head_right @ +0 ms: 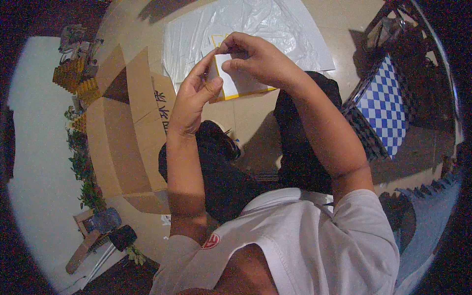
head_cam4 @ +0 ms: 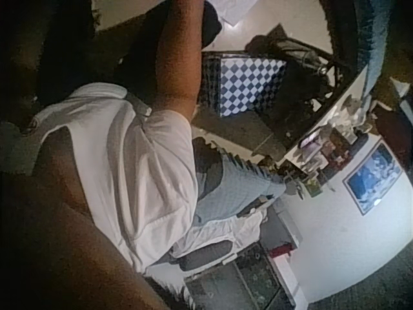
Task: The person folds flat paper sheets into small rectangular boxes and secures the edges with adhesive tape. They repeatedly pick up sheets, fold them, apply tape, and place the finished boxes into a nearby cardboard box.
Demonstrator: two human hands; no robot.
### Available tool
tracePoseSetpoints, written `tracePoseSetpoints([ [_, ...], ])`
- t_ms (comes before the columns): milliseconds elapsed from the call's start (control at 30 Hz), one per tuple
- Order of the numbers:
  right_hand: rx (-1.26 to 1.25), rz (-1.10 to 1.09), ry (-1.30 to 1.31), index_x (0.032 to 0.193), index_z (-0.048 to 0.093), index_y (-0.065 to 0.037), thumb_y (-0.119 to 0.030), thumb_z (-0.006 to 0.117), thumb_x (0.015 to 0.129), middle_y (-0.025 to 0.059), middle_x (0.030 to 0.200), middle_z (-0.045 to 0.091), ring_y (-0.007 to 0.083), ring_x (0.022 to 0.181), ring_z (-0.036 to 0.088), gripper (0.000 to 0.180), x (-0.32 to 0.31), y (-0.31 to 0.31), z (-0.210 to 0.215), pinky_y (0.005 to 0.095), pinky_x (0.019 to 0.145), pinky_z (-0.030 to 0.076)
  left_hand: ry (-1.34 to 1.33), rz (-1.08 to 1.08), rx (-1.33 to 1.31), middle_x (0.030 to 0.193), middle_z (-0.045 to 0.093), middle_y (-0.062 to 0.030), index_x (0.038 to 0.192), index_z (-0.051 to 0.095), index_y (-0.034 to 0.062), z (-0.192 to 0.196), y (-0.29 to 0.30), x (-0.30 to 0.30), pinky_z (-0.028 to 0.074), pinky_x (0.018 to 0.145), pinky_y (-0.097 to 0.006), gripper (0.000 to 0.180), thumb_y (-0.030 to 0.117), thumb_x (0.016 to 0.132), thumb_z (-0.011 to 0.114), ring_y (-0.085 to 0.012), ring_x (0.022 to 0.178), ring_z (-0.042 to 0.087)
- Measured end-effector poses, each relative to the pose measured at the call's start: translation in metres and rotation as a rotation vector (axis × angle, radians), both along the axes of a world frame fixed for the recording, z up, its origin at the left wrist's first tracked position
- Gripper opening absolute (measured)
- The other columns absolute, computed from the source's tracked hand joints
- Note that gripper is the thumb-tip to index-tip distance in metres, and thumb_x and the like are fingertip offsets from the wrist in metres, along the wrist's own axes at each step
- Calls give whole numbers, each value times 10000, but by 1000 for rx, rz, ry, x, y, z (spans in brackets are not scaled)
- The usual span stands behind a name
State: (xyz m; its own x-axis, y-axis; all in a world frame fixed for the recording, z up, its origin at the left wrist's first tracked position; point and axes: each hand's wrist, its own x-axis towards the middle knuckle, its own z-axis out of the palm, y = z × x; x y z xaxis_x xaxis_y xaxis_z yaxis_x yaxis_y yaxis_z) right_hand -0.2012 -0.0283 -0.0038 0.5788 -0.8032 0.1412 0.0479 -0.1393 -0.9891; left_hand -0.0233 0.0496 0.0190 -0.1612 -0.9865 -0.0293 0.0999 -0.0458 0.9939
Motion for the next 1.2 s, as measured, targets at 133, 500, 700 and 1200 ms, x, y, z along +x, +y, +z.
tracePoseSetpoints([
  [133,30,33,65,1050,573,-30,-155,692,847,-1,938,603,85,903,551,266,-5,-2,3,247,831,437,-54,-14,42,1292,517,-99,1398,414,18,-1,-1,1,415,966,-296,563,132,891,631,-173,1144,511],
  [500,-87,135,133,950,564,-46,-85,728,765,-27,845,569,89,833,536,251,-4,-15,8,253,820,436,-527,92,-82,1024,617,-90,940,597,12,-6,-14,10,451,857,-324,301,253,812,722,-187,971,567],
  [700,-106,313,201,917,559,-36,-83,744,731,8,860,571,102,807,532,267,7,-30,16,270,781,446,-828,-86,-384,846,577,-16,872,610,26,4,-27,23,419,665,-229,239,202,785,746,-85,750,517],
  [1200,228,-367,-74,1415,318,-42,-368,674,850,182,1338,464,322,1291,383,743,21,-27,8,453,1019,367,410,642,75,810,637,-73,896,527,44,-4,-33,13,519,685,-211,184,-3,805,680,-148,713,645],
])
